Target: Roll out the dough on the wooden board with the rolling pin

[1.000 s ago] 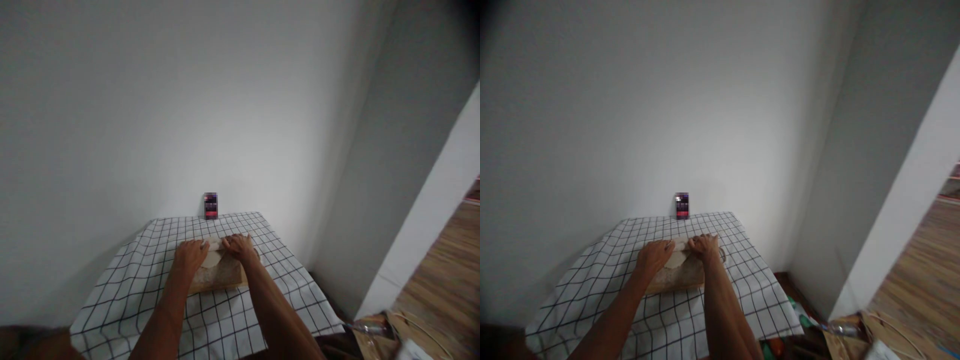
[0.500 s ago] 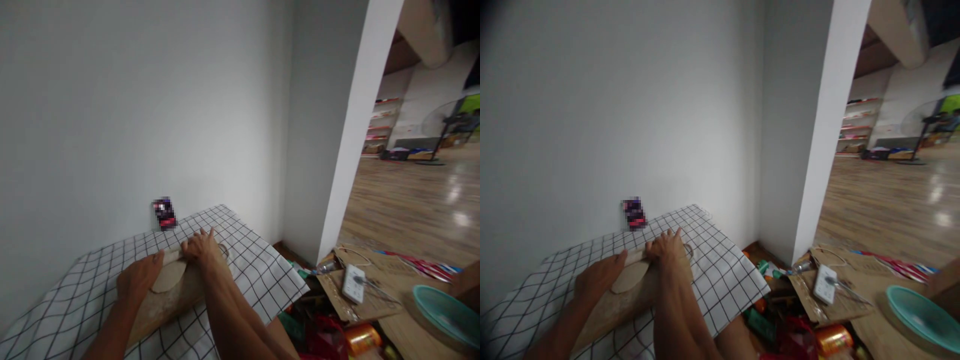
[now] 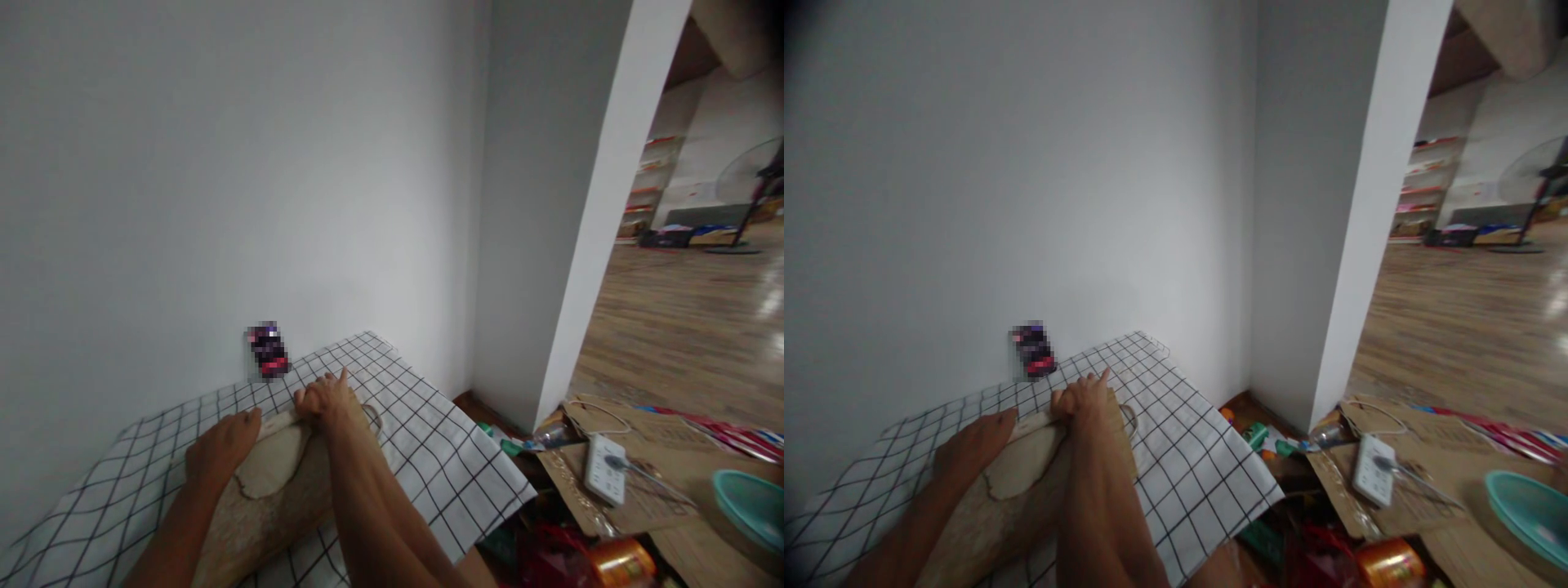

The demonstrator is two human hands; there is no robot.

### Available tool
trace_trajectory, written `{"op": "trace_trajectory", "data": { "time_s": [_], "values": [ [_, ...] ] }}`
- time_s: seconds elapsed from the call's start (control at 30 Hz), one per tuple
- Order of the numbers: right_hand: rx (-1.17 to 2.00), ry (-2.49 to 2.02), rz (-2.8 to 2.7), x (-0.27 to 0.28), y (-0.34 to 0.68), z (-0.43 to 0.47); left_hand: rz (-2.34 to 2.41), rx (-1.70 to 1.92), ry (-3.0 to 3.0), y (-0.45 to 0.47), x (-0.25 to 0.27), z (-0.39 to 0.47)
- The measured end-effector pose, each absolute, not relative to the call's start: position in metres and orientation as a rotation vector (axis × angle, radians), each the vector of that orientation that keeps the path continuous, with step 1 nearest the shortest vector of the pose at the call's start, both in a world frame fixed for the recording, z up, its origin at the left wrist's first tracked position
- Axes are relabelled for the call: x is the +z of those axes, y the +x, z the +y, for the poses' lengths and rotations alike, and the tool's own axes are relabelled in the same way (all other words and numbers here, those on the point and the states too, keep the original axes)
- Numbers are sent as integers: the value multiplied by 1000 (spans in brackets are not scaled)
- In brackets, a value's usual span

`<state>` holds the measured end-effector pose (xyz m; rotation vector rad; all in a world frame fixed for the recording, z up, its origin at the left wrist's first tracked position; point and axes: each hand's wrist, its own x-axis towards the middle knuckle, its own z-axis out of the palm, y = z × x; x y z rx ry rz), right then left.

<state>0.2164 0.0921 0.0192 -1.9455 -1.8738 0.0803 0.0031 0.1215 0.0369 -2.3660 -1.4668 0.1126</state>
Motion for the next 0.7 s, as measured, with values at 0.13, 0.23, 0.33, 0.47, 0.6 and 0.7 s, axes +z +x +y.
{"op": "trace_trajectory", "data": {
  "time_s": [0.13, 0.23, 0.33, 0.47, 0.6, 0.7],
  "values": [
    [174, -2005, -1894, 23, 218, 67, -1465, 202, -2242, 11, 37, 88],
    [6, -1951, -1815, 23, 218, 48, -1493, 83, -2197, 13, 31, 65],
    [-147, -1859, -1779, 21, 219, 38, -1514, -1, -2220, 13, 27, 53],
    [-145, -1838, -1856, 19, 218, 40, -1608, -10, -2297, 13, 31, 51],
    [-83, -1906, -1870, 14, 216, 49, -1646, 55, -2270, 12, 35, 56],
    [-46, -1922, -1891, 14, 216, 56, -1502, 194, -2258, 9, 35, 62]
  ]
}}
